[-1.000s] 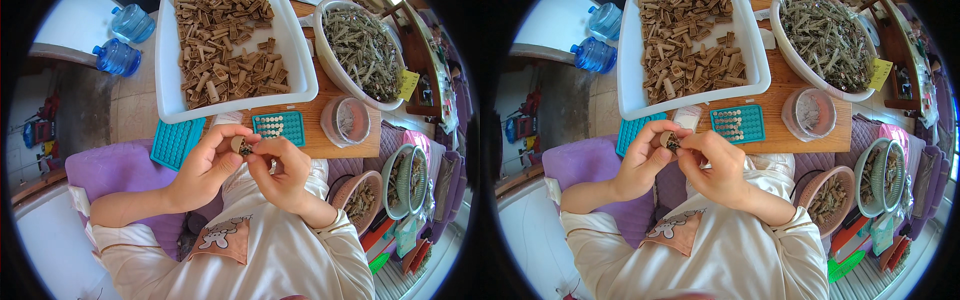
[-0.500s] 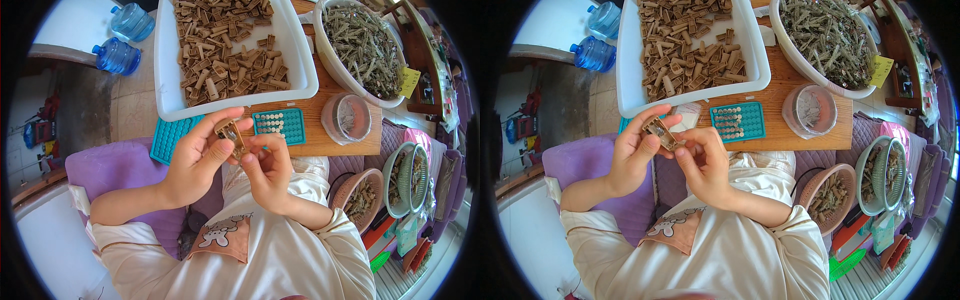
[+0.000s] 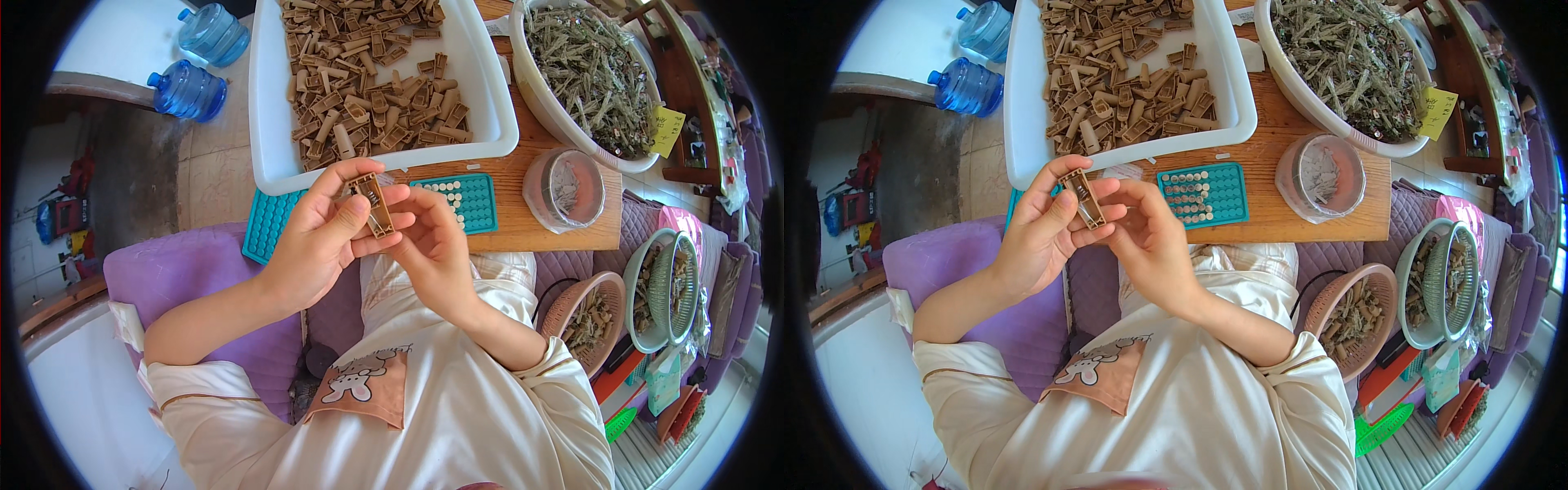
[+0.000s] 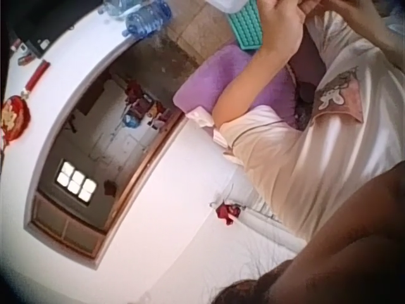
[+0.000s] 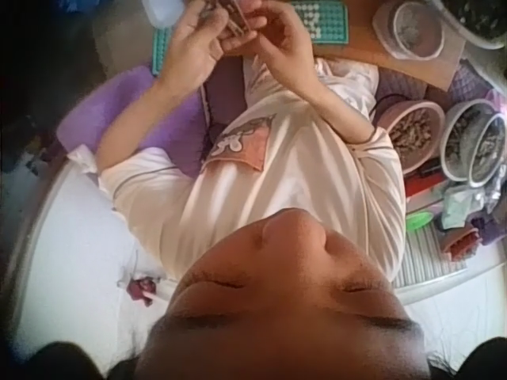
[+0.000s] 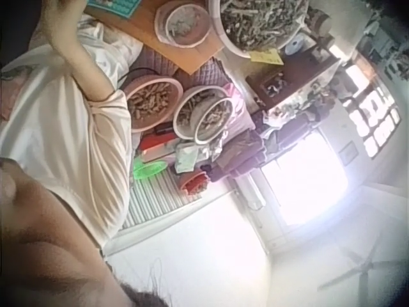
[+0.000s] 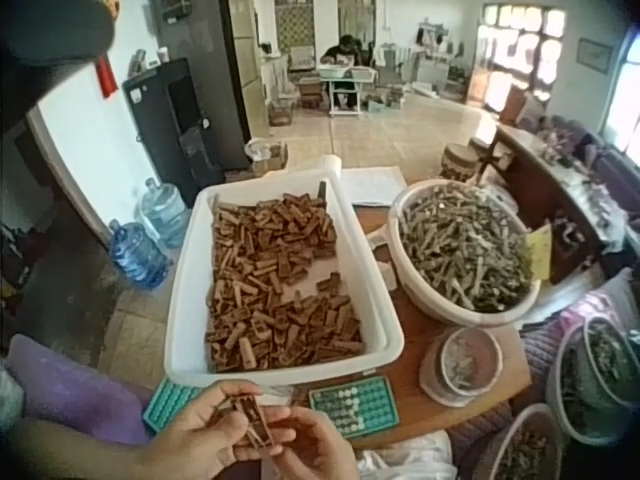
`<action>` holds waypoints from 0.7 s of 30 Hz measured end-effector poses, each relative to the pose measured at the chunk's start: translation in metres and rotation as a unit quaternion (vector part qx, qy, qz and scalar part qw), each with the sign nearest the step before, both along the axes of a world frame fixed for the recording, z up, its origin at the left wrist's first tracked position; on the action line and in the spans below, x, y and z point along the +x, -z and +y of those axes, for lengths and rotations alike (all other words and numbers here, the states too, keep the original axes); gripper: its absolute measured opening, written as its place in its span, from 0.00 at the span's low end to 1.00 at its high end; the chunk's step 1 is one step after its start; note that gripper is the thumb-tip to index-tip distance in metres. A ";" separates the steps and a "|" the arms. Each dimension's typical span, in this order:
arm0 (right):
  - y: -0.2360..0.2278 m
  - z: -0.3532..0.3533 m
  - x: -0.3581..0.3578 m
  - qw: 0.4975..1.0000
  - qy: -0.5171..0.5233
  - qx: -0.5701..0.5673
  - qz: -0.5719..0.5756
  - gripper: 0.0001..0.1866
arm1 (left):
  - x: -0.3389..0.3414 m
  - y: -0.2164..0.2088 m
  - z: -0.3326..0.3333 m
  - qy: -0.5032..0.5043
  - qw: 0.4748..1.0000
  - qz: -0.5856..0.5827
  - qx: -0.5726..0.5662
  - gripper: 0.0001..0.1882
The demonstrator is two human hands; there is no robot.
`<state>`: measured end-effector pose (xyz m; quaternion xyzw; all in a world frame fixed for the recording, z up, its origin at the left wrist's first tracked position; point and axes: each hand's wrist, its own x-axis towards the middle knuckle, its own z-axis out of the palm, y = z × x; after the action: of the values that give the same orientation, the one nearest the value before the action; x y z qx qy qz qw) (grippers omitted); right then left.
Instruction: The person assembles small plastic parts, metal springs, and plastic tubes by hand, taking them from trays and fitting them together.
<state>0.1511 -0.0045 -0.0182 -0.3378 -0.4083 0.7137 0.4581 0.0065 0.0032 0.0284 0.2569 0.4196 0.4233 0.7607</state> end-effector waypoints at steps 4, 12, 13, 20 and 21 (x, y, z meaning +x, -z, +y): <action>-0.004 -0.001 0.000 0.995 0.044 -0.018 0.082 0.20 | 0.001 0.002 0.000 0.010 0.999 0.016 0.035 0.18; 0.008 0.008 -0.011 0.997 -0.004 -0.072 0.012 0.18 | 0.003 0.017 -0.009 0.038 0.986 0.128 0.099 0.20; 0.009 0.007 -0.014 0.999 0.011 -0.037 -0.019 0.17 | 0.003 0.017 -0.009 0.049 0.982 0.151 0.101 0.20; 0.019 0.013 -0.008 0.997 -0.051 -0.020 -0.055 0.16 | 0.007 0.022 -0.009 0.011 0.996 0.088 0.005 0.20; 0.020 0.012 -0.007 0.997 -0.050 -0.020 -0.056 0.16 | 0.006 0.021 -0.007 0.002 0.997 0.073 -0.026 0.21</action>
<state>0.1445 0.0075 -0.0384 -0.3652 -0.4349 0.7242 0.3912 0.0127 -0.0041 0.0079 0.2678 0.4841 0.3906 0.7358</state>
